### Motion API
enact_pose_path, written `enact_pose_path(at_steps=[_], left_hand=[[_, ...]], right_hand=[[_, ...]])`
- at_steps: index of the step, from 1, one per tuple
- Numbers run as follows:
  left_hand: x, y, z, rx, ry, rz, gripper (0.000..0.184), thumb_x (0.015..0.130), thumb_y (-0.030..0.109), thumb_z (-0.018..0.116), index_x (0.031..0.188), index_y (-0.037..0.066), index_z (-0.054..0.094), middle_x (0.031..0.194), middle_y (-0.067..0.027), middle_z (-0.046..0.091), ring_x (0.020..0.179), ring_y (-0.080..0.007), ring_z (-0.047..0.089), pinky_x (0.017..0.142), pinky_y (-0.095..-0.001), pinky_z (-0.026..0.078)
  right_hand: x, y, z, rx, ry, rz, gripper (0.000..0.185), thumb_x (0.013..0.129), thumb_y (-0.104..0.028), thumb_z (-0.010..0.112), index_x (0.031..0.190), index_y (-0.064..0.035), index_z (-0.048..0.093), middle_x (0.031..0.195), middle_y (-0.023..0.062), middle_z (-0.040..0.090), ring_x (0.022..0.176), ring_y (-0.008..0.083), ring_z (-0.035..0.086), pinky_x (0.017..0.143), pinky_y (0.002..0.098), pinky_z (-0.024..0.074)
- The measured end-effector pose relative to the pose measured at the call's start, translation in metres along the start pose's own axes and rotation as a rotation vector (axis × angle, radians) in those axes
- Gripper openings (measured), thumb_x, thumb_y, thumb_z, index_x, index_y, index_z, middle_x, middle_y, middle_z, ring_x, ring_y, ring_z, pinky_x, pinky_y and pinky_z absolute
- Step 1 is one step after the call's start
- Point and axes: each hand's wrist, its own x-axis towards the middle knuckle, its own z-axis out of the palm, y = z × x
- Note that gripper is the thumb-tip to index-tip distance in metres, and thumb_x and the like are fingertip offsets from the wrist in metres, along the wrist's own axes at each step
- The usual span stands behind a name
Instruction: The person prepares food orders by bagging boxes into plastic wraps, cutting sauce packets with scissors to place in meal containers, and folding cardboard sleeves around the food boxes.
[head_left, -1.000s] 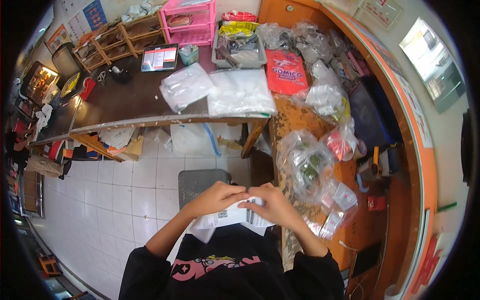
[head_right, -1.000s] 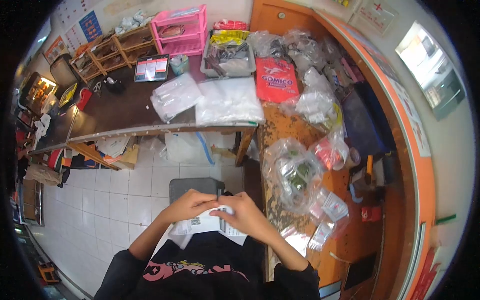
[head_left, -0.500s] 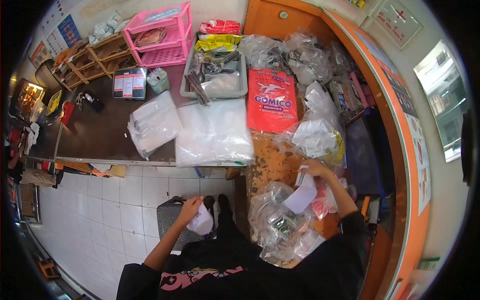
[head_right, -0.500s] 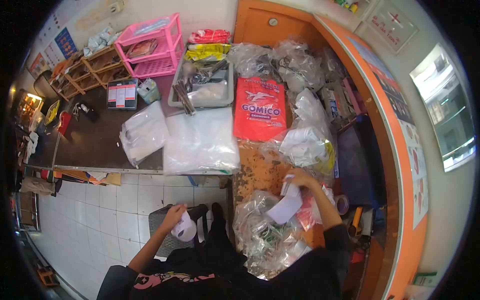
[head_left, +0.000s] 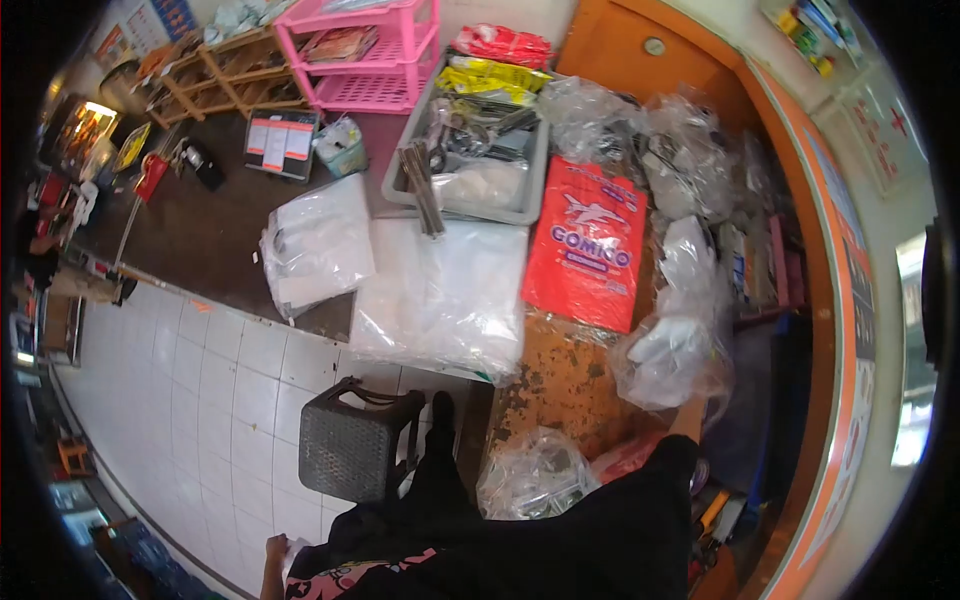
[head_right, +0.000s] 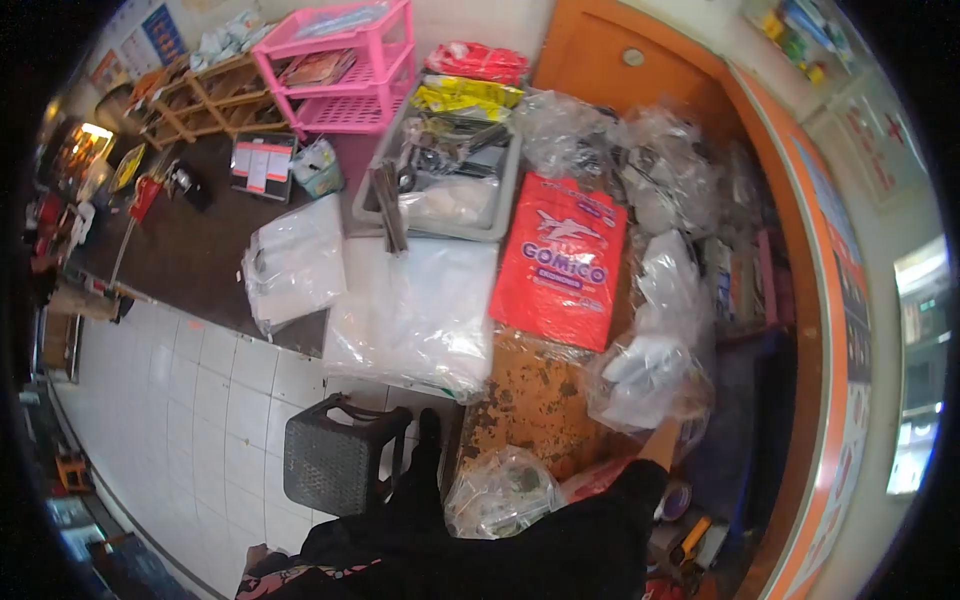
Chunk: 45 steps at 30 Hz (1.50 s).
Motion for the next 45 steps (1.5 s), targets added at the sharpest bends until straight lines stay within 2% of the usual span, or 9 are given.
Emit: enact_pose_path(at_steps=[10,17,22,24,27,31,33,38,45], left_hand=[[-0.043,0.045,0.051,-0.268,-0.049,-0.56,0.05,0.09,0.037,0.038,0.073,-0.003,0.062,0.068,-0.0205,0.061,0.058,-0.0328,0.059,0.062,-0.0454,0.046],[-0.062,0.004,0.071,-0.183,0.357,-0.464,0.04,0.086,0.03,0.045,0.073,-0.003,0.062,0.073,-0.0206,0.063,0.065,-0.0355,0.062,0.064,-0.0478,0.047],[-0.05,-0.046,0.025,-0.358,0.057,-0.564,0.032,0.083,0.027,0.047,0.079,-0.001,0.061,0.078,-0.0204,0.062,0.072,-0.0339,0.061,0.067,-0.0452,0.048],[-0.016,-0.125,0.025,-0.237,0.015,-0.409,0.033,0.082,0.029,0.048,0.08,0.0,0.061,0.082,-0.0197,0.062,0.081,-0.0341,0.06,0.072,-0.0437,0.047],[0.037,-0.218,-0.013,-0.167,0.384,-0.172,0.025,0.082,0.02,0.047,0.073,0.0,0.059,0.086,-0.0192,0.06,0.078,-0.0358,0.058,0.071,-0.0453,0.046],[0.023,-0.187,-0.086,-0.631,0.856,-0.109,0.028,0.093,0.025,0.035,0.09,0.002,0.049,0.076,-0.0199,0.058,0.064,-0.0372,0.057,0.057,-0.0463,0.043],[-0.005,-0.168,-0.078,-0.803,0.86,-0.115,0.032,0.095,0.032,0.033,0.096,0.005,0.05,0.068,-0.0163,0.056,0.058,-0.0321,0.056,0.053,-0.0426,0.044],[-0.068,-0.082,-0.046,-1.624,0.354,-0.049,0.022,0.09,0.025,0.049,0.103,0.008,0.054,0.081,-0.0054,0.059,0.076,-0.013,0.054,0.065,-0.0276,0.045],[-0.068,-0.098,-0.192,-2.292,0.861,0.012,0.019,0.093,0.026,0.048,0.095,0.008,0.052,0.078,0.0007,0.055,0.071,-0.0086,0.053,0.064,-0.023,0.044]], right_hand=[[-0.038,-0.048,-0.048,-0.503,0.04,-0.198,0.036,0.083,-0.022,0.049,0.109,0.0026,0.054,0.112,0.0191,0.055,0.101,0.0251,0.055,0.088,0.0293,0.0428],[-0.035,-0.005,-0.031,-0.254,-0.056,-0.286,0.039,0.083,-0.022,0.048,0.113,0.0035,0.052,0.115,0.0201,0.054,0.104,0.0259,0.054,0.092,0.0345,0.0396],[-0.079,0.002,-0.049,-0.58,0.211,-0.625,0.039,0.082,-0.022,0.048,0.112,0.0035,0.053,0.113,0.0188,0.055,0.102,0.0255,0.055,0.091,0.0401,0.0397],[-0.095,-0.02,-0.097,-0.705,-0.153,-0.513,0.034,0.081,-0.024,0.048,0.099,0.0027,0.059,0.1,0.0169,0.061,0.089,0.0312,0.059,0.084,0.0449,0.0415],[-0.142,-0.053,-0.17,-0.458,-0.61,-0.897,0.034,0.08,-0.025,0.05,0.094,0.0034,0.062,0.099,0.0225,0.06,0.093,0.0345,0.057,0.085,0.0453,0.0408],[-0.245,-0.173,-0.215,0.048,-0.148,-1.382,0.024,0.077,-0.024,0.054,0.078,-0.0027,0.066,0.083,0.014,0.062,0.081,0.031,0.059,0.067,0.0407,0.0462],[-0.384,-0.259,-0.422,0.979,-0.358,-1.358,0.012,0.068,-0.009,0.061,0.075,0.0003,0.063,0.083,0.0182,0.06,0.082,0.0348,0.056,0.072,0.042,0.0448],[-0.658,-0.306,-0.587,1.136,-1.352,-2.212,0.055,0.079,-0.038,0.064,0.117,0.0001,0.051,0.12,0.0187,0.051,0.108,0.0283,0.05,0.091,0.0365,0.0399],[-0.753,-0.327,-0.655,0.618,-2.297,-1.806,0.029,0.077,-0.02,0.07,0.098,-0.0003,0.065,0.091,0.0055,0.066,0.081,0.0098,0.058,0.074,0.0236,0.0454]])
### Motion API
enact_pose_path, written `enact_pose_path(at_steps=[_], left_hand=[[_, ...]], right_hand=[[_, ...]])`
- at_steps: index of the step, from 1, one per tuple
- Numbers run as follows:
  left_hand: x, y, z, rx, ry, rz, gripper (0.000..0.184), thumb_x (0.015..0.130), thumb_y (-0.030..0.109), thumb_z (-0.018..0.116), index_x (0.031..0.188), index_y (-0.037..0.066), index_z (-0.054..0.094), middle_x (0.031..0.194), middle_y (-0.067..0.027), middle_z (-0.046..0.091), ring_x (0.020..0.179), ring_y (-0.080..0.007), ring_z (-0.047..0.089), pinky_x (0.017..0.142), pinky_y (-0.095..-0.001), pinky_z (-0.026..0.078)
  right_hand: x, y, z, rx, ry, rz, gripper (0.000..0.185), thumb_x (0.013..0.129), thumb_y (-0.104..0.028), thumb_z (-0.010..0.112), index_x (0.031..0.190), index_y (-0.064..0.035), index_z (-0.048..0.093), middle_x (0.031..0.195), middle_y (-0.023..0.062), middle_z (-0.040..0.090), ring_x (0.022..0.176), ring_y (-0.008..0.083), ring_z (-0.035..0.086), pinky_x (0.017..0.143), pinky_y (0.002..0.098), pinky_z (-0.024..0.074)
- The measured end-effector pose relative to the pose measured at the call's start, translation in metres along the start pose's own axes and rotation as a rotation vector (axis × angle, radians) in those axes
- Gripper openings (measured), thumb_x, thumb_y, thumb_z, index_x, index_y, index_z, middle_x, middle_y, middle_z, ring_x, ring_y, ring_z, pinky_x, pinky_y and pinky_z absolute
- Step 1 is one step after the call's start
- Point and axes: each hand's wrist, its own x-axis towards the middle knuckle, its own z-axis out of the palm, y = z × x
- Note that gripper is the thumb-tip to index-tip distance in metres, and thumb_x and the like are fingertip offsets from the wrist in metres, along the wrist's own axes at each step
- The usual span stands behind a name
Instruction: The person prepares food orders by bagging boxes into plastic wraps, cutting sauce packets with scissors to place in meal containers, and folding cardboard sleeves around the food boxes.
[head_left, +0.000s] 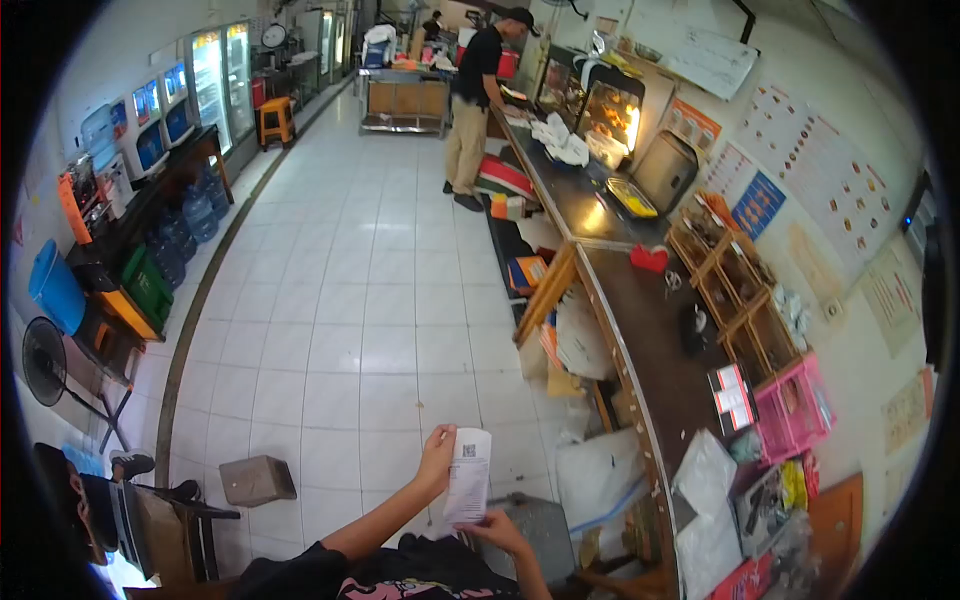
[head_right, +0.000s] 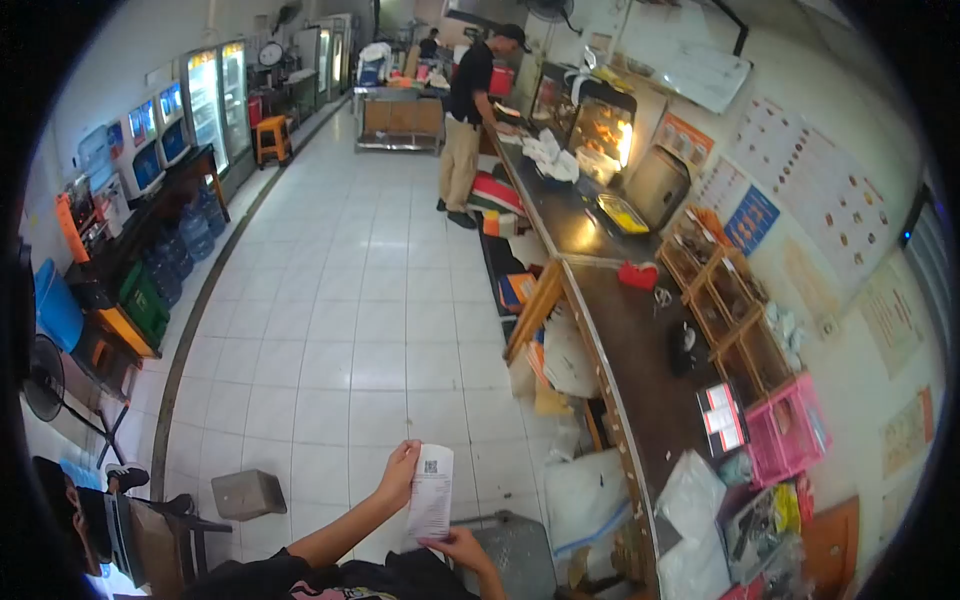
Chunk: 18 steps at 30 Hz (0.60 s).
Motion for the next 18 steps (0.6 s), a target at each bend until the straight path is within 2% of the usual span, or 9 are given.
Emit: enact_pose_path(at_steps=[3,8,9,11,12,13,14,15,18], left_hand=[[0.053,0.038,0.016,0.042,0.044,0.202,0.02,0.093,0.027,0.048,0.097,0.007,0.051,0.075,0.0017,0.054,0.069,-0.0081,0.053,0.062,-0.0225,0.044],[0.166,0.045,-0.03,0.24,0.036,0.205,0.026,0.092,0.031,0.048,0.099,0.006,0.051,0.071,-0.0006,0.053,0.064,-0.0089,0.05,0.055,-0.0235,0.042],[0.182,0.038,-0.052,0.532,0.006,0.315,0.028,0.092,0.029,0.048,0.103,0.004,0.05,0.081,-0.0035,0.053,0.074,-0.0128,0.052,0.063,-0.0271,0.045],[0.211,0.029,-0.091,0.425,0.068,0.027,0.031,0.09,0.024,0.049,0.11,0.0,0.047,0.089,-0.0087,0.055,0.082,-0.0192,0.055,0.072,-0.0326,0.049],[0.228,0.017,-0.105,0.274,0.18,-0.072,0.033,0.089,0.02,0.05,0.112,-0.003,0.042,0.099,-0.0149,0.055,0.088,-0.0219,0.057,0.076,-0.0319,0.049],[0.237,0.0,-0.13,0.755,0.207,0.125,0.043,0.086,0.017,0.055,0.117,-0.005,0.036,0.109,-0.0201,0.053,0.1,-0.0283,0.054,0.082,-0.0347,0.047],[0.267,-0.039,-0.184,1.392,0.191,0.437,0.058,0.081,0.021,0.064,0.123,-0.004,0.034,0.12,-0.0232,0.047,0.107,-0.0329,0.051,0.09,-0.0374,0.043],[0.274,-0.016,-0.167,1.398,0.203,0.446,0.058,0.081,0.021,0.064,0.123,-0.004,0.034,0.12,-0.0232,0.047,0.107,-0.0329,0.051,0.09,-0.0374,0.043],[0.244,0.101,-0.053,1.251,-0.015,0.491,0.084,0.078,0.039,0.066,0.138,0.005,0.019,0.145,-0.0161,0.017,0.132,-0.0375,0.016,0.108,-0.0396,0.019]], right_hand=[[0.005,-0.029,-0.027,0.143,0.334,-0.067,0.023,0.077,-0.018,0.071,0.091,-0.0005,0.068,0.085,0.0037,0.067,0.074,0.0073,0.058,0.066,0.0213,0.0449],[0.07,-0.026,-0.133,-0.083,0.4,0.025,0.023,0.075,-0.021,0.072,0.083,0.0006,0.068,0.071,-0.0003,0.064,0.064,0.0044,0.055,0.056,0.0202,0.0428],[0.089,-0.034,-0.15,-0.072,0.443,0.0,0.024,0.075,-0.023,0.073,0.082,-0.0007,0.068,0.067,-0.0001,0.063,0.061,0.004,0.054,0.054,0.0205,0.0422],[0.134,-0.063,-0.187,-0.067,0.495,-0.061,0.025,0.074,-0.025,0.073,0.081,-0.002,0.067,0.064,0.0,0.061,0.059,0.0036,0.053,0.052,0.0207,0.0416],[0.155,-0.081,-0.202,-0.188,0.533,0.036,0.026,0.073,-0.027,0.073,0.083,-0.0033,0.067,0.063,0.0029,0.061,0.057,0.006,0.054,0.052,0.0226,0.0427],[0.175,-0.095,-0.216,-0.307,0.564,0.143,0.028,0.072,-0.029,0.074,0.085,-0.0046,0.066,0.062,0.0058,0.061,0.056,0.0085,0.055,0.052,0.0244,0.0438],[0.209,-0.077,-0.24,-0.488,0.537,-0.126,0.025,0.074,-0.027,0.067,0.085,-0.0047,0.063,0.064,0.013,0.061,0.057,0.0219,0.06,0.055,0.0338,0.0476],[0.25,-0.066,-0.256,-0.485,0.531,-0.139,0.025,0.074,-0.027,0.067,0.085,-0.0047,0.063,0.064,0.013,0.061,0.057,0.0219,0.06,0.055,0.0338,0.0476],[0.353,-0.088,-0.265,-0.97,0.197,-0.171,0.019,0.076,-0.021,0.054,0.083,-0.0031,0.057,0.071,0.0181,0.06,0.066,0.0367,0.059,0.061,0.045,0.0474]])
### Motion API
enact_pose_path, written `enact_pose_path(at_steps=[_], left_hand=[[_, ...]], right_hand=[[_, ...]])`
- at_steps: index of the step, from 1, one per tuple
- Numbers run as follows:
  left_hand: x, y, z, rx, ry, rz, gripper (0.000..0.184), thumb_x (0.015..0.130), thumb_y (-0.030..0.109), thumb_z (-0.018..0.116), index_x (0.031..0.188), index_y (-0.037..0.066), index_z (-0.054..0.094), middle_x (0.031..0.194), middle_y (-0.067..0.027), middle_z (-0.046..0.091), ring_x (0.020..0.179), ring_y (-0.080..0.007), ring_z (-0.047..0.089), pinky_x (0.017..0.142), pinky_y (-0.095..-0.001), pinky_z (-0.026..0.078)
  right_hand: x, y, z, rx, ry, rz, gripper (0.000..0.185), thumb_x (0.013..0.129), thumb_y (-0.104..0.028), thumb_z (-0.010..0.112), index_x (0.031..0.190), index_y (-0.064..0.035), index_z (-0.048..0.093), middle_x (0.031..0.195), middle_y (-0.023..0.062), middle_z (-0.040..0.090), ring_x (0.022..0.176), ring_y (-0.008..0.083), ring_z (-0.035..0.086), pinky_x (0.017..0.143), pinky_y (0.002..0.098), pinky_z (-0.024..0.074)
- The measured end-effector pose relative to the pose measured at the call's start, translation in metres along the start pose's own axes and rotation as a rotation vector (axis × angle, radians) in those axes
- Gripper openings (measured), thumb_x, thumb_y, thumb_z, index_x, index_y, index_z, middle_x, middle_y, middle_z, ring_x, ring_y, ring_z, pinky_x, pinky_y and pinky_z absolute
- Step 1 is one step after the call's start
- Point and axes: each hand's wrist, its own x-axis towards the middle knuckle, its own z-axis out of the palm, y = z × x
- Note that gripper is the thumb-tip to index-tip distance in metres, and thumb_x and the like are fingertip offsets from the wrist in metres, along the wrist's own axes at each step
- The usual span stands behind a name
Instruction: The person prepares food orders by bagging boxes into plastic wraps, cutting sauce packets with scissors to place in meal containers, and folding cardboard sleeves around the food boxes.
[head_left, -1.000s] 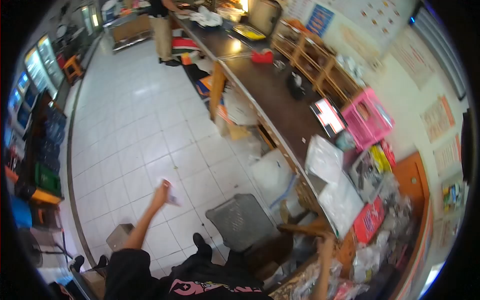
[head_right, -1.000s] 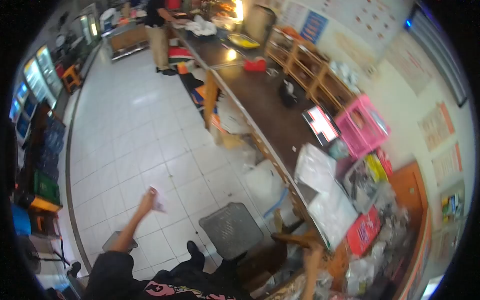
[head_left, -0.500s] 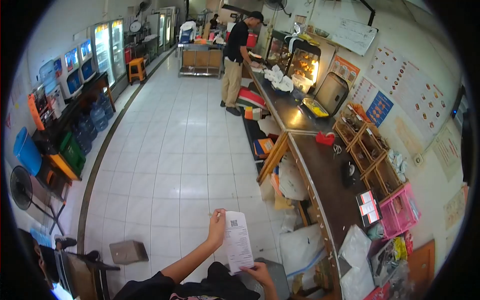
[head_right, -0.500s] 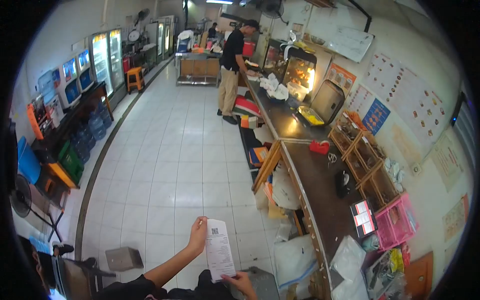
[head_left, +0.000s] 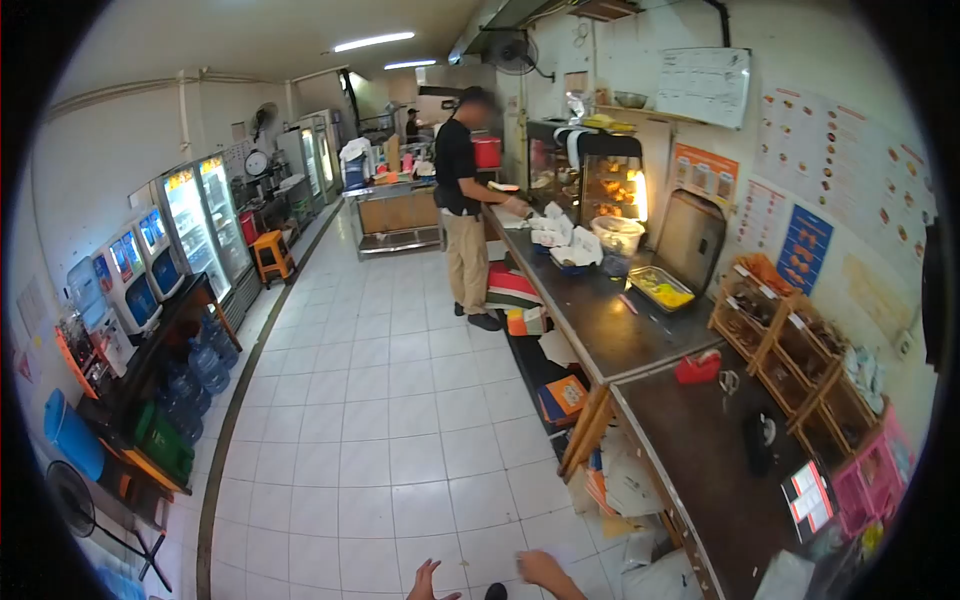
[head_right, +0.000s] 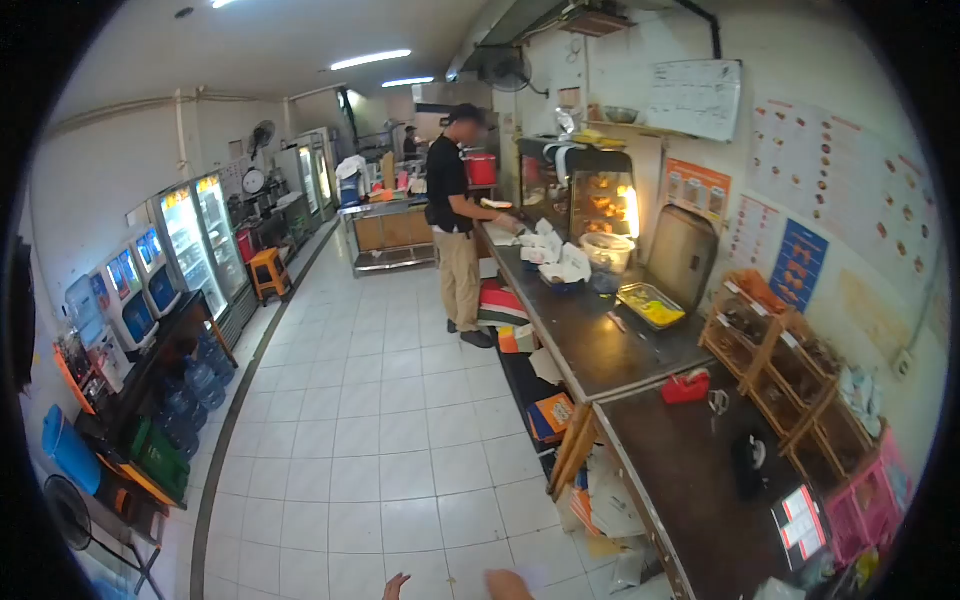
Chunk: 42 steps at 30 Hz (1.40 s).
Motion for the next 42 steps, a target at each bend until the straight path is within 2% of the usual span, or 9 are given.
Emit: enact_pose_path(at_steps=[2,4,9,15,16,19,28,39,42], left_hand=[[0.045,0.066,-0.037,-0.259,-0.048,0.049,0.08,0.071,0.04,0.072,0.13,0.002,0.035,0.129,-0.0164,0.042,0.116,-0.024,0.043,0.101,-0.0362,0.032],[0.097,0.023,-0.051,-0.116,-0.392,0.009,0.071,0.08,0.033,0.065,0.134,0.003,0.028,0.124,-0.0184,0.047,0.109,-0.0295,0.05,0.092,-0.0375,0.04],[0.217,0.039,-0.088,-0.128,-0.57,-0.249,0.057,0.077,0.038,0.067,0.116,0.0,0.052,0.106,-0.0153,0.06,0.096,-0.0204,0.055,0.086,-0.0343,0.043],[0.378,0.032,-0.079,-0.286,-0.392,-0.19,0.041,0.087,0.033,0.053,0.119,0.007,0.055,0.104,-0.0172,0.061,0.095,-0.0152,0.056,0.087,-0.0336,0.042],[0.418,-0.046,-0.038,-0.079,-0.603,-0.261,0.048,0.089,0.038,0.05,0.126,0.008,0.043,0.106,-0.0122,0.062,0.095,-0.022,0.058,0.083,-0.035,0.044],[0.528,0.052,-0.063,-0.203,-0.661,-0.206,0.029,0.092,0.017,0.038,0.113,-0.001,0.046,0.105,-0.0143,0.059,0.09,-0.0224,0.058,0.079,-0.0326,0.045],[0.809,0.119,0.021,-0.305,-1.011,0.244,0.031,0.097,0.024,0.03,0.109,0.001,0.046,0.089,-0.0112,0.059,0.082,-0.0197,0.054,0.079,-0.0303,0.042],[1.044,0.131,0.064,-0.438,-1.028,0.077,0.039,0.096,0.031,0.039,0.122,0.004,0.046,0.091,-0.0039,0.057,0.085,-0.0129,0.054,0.078,-0.0252,0.043],[1.1,0.131,0.053,-0.535,-0.783,0.082,0.038,0.095,0.035,0.041,0.113,0.005,0.054,0.094,-0.0045,0.06,0.09,-0.0116,0.052,0.083,-0.0267,0.041]], right_hand=[[0.069,-0.033,0.017,0.06,-0.222,-0.365,0.017,0.077,-0.019,0.051,0.086,-0.005,0.056,0.075,0.0197,0.059,0.07,0.0379,0.057,0.062,0.0466,0.0459],[0.121,-0.08,-0.012,0.1,-0.613,-0.624,0.018,0.08,-0.019,0.05,0.093,-0.0067,0.051,0.075,0.0194,0.059,0.069,0.0383,0.057,0.062,0.0459,0.0447],[0.244,-0.134,-0.222,0.022,-0.396,-0.701,0.023,0.087,-0.024,0.053,0.1,-0.0056,0.05,0.08,0.0189,0.061,0.071,0.0374,0.058,0.066,0.0398,0.0466],[0.36,-0.057,-0.373,0.232,-0.073,-0.504,0.028,0.082,-0.02,0.059,0.103,-0.0066,0.047,0.084,0.0198,0.062,0.075,0.0351,0.06,0.066,0.0383,0.0474],[0.369,-0.04,-0.385,0.258,-0.081,-0.432,0.026,0.081,-0.017,0.06,0.102,-0.0056,0.05,0.083,0.0188,0.062,0.076,0.0327,0.062,0.066,0.036,0.0478],[0.389,0.014,-0.432,0.272,0.015,-0.267,0.023,0.079,-0.01,0.061,0.099,-0.0039,0.055,0.081,0.0162,0.063,0.075,0.027,0.063,0.066,0.0313,0.0484],[0.472,0.139,-0.578,0.555,0.653,0.046,0.024,0.074,0.007,0.057,0.095,-0.0029,0.062,0.082,0.0071,0.065,0.076,0.0112,0.062,0.074,0.0255,0.0485],[0.667,0.239,-0.761,0.13,0.474,-0.014,0.02,0.076,-0.011,0.067,0.092,-0.0023,0.061,0.078,0.0074,0.063,0.068,0.0128,0.057,0.064,0.0266,0.0454],[0.728,0.237,-0.807,0.071,0.394,-0.139,0.022,0.077,-0.013,0.065,0.096,-0.0032,0.059,0.078,0.0104,0.062,0.069,0.0164,0.057,0.064,0.0285,0.0451]])
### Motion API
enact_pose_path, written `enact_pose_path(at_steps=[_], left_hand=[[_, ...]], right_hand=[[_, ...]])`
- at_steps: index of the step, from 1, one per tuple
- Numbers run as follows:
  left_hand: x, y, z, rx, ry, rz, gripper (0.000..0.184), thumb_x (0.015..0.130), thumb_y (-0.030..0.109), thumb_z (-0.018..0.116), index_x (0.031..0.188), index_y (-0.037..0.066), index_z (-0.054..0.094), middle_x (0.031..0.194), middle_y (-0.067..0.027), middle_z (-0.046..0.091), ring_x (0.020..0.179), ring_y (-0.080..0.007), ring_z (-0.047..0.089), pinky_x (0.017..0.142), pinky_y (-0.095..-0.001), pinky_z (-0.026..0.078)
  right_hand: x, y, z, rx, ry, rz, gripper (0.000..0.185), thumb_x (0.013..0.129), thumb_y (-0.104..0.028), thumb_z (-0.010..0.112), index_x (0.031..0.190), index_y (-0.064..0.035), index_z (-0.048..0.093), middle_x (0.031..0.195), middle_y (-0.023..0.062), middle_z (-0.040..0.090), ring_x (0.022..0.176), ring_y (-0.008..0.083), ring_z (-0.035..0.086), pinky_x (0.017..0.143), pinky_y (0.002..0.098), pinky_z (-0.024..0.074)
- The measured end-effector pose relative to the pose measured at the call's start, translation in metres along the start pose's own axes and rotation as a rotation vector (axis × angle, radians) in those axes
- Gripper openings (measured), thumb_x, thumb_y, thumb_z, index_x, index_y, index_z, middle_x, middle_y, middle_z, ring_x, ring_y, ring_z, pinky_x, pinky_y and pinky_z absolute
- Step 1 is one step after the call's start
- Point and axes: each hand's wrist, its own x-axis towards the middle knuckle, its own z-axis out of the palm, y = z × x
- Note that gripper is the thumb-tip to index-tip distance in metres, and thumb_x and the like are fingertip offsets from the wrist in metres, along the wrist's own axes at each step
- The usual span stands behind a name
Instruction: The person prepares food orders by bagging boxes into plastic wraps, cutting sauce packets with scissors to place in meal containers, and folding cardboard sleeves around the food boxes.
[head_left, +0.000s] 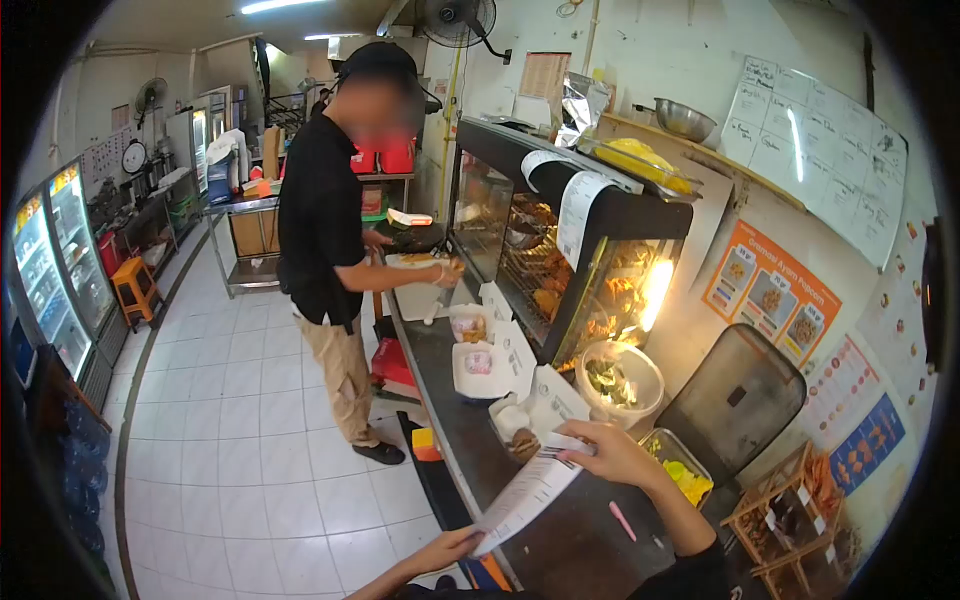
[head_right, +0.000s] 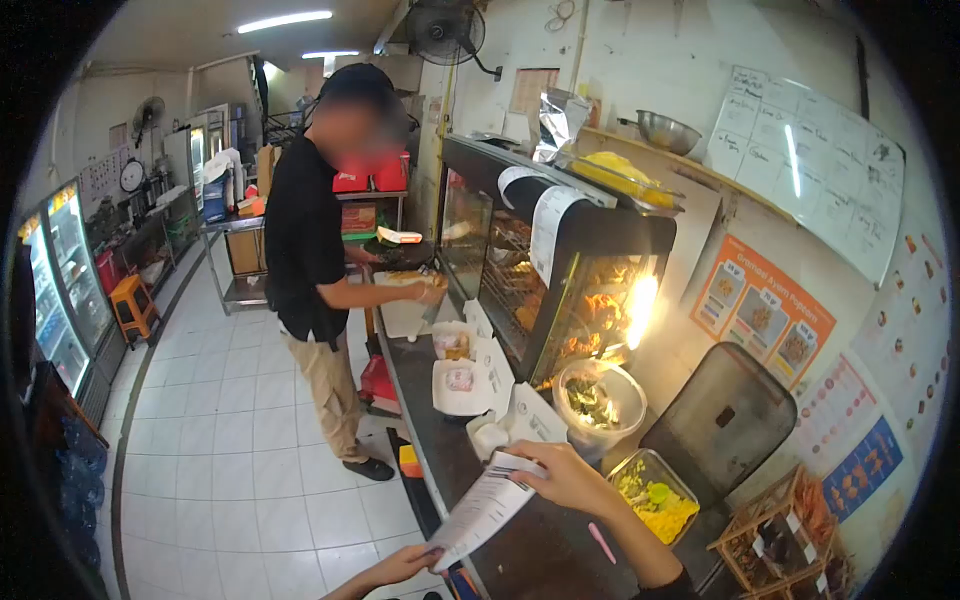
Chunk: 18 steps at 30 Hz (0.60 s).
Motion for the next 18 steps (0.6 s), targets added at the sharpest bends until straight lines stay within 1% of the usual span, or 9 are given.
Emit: enact_pose_path(at_steps=[2,5,6,8,9,11,13,15,18], left_hand=[[0.017,0.02,-0.026,0.031,-0.027,0.028,0.038,0.094,0.036,0.043,0.113,0.005,0.055,0.094,-0.0043,0.06,0.09,-0.0117,0.052,0.083,-0.0262,0.041],[0.046,0.052,-0.062,0.095,-0.138,0.018,0.038,0.092,0.037,0.048,0.114,0.007,0.054,0.098,-0.0049,0.061,0.092,-0.0132,0.054,0.084,-0.0264,0.042],[0.058,0.071,-0.073,0.173,-0.237,0.02,0.039,0.091,0.037,0.049,0.116,0.008,0.052,0.099,-0.0048,0.062,0.093,-0.0141,0.056,0.085,-0.0275,0.042],[0.092,0.075,-0.091,0.219,-0.512,0.073,0.041,0.089,0.037,0.052,0.117,0.008,0.047,0.101,-0.0061,0.062,0.096,-0.0168,0.058,0.088,-0.031,0.044],[0.108,0.071,-0.096,0.25,-0.526,0.114,0.038,0.088,0.036,0.054,0.112,0.006,0.047,0.096,-0.0048,0.064,0.092,-0.0166,0.059,0.08,-0.0314,0.046],[0.134,0.082,-0.1,0.479,-0.555,0.162,0.038,0.089,0.036,0.052,0.111,0.005,0.047,0.093,-0.0069,0.063,0.091,-0.0201,0.06,0.08,-0.0325,0.045],[0.149,0.08,-0.094,0.582,-0.554,0.219,0.038,0.089,0.035,0.051,0.111,0.004,0.047,0.094,-0.0084,0.062,0.092,-0.0215,0.059,0.081,-0.0326,0.045],[0.154,0.079,-0.088,0.684,-0.543,0.274,0.037,0.09,0.034,0.049,0.111,0.004,0.047,0.095,-0.0099,0.061,0.092,-0.0229,0.059,0.082,-0.0327,0.044],[0.147,0.069,-0.077,0.341,-0.663,0.199,0.037,0.093,0.035,0.042,0.113,0.003,0.047,0.105,-0.0121,0.057,0.098,-0.0225,0.056,0.085,-0.0326,0.043]], right_hand=[[0.037,-0.002,-0.011,-0.041,-0.097,0.027,0.024,0.078,-0.014,0.064,0.099,-0.0034,0.058,0.08,0.0134,0.06,0.071,0.0218,0.058,0.065,0.0317,0.0453],[0.06,0.016,-0.02,-0.17,0.006,-0.128,0.025,0.079,-0.014,0.063,0.101,-0.004,0.057,0.082,0.0151,0.059,0.072,0.0257,0.059,0.065,0.0339,0.0456],[0.059,0.011,-0.028,-0.235,-0.03,-0.058,0.023,0.079,-0.012,0.062,0.099,-0.0032,0.057,0.084,0.0147,0.059,0.075,0.0285,0.058,0.067,0.0346,0.0461],[0.062,0.007,-0.047,-0.252,-0.062,-0.067,0.022,0.08,-0.012,0.062,0.098,-0.0024,0.057,0.084,0.0142,0.059,0.077,0.028,0.058,0.068,0.0344,0.0463],[0.061,0.004,-0.055,-0.244,-0.089,-0.073,0.02,0.08,-0.011,0.061,0.097,-0.0015,0.057,0.084,0.0137,0.059,0.078,0.0276,0.058,0.069,0.0341,0.0465],[0.073,0.001,-0.076,-0.188,-0.083,0.073,0.02,0.078,-0.012,0.063,0.095,-0.001,0.059,0.085,0.0113,0.06,0.083,0.0259,0.058,0.072,0.034,0.0464],[0.095,0.022,-0.095,-0.315,0.075,0.007,0.025,0.075,-0.013,0.068,0.097,-0.0021,0.06,0.095,0.012,0.06,0.085,0.0236,0.059,0.077,0.0335,0.0458],[0.13,0.048,-0.108,-0.261,0.276,0.037,0.027,0.071,-0.013,0.071,0.094,-0.0016,0.063,0.109,0.014,0.057,0.091,0.0229,0.058,0.081,0.0329,0.045],[0.191,0.121,-0.129,-0.301,0.457,-0.078,0.02,0.072,-0.013,0.07,0.087,-0.0005,0.065,0.119,0.0158,0.051,0.097,0.022,0.057,0.082,0.0324,0.0455]])
